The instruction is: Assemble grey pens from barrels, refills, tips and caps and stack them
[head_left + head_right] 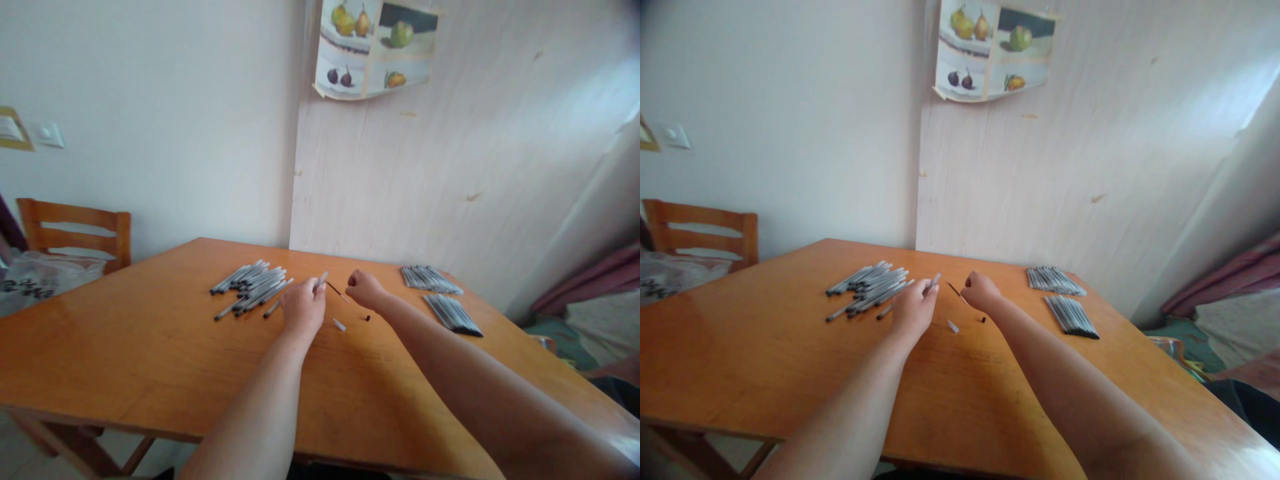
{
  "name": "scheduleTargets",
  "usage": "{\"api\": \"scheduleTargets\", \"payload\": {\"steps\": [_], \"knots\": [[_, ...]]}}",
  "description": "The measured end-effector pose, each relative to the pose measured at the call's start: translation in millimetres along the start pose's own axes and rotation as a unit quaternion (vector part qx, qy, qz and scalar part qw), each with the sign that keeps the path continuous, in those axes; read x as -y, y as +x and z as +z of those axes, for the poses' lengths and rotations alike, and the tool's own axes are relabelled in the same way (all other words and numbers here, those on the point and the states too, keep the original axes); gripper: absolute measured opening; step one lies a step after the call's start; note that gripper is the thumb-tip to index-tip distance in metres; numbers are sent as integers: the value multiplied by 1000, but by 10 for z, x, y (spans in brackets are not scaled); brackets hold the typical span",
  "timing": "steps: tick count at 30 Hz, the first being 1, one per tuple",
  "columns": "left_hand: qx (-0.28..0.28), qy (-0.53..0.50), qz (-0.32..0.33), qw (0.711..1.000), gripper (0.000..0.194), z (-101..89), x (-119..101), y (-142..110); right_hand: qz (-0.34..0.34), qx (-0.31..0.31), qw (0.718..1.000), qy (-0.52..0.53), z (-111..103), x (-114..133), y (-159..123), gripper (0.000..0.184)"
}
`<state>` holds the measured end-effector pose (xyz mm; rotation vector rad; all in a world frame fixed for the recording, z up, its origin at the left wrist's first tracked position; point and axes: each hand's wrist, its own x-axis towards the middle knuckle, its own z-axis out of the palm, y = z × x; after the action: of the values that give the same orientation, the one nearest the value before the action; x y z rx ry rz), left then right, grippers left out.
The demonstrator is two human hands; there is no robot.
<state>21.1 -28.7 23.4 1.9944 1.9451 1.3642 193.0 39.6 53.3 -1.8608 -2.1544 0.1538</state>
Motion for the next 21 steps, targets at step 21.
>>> {"api": "scheduleTargets", "payload": {"steps": [21], "knots": [[2, -156, -65, 986, 21, 123, 126, 79, -51, 190, 958, -207, 123, 315, 307, 18]]}}
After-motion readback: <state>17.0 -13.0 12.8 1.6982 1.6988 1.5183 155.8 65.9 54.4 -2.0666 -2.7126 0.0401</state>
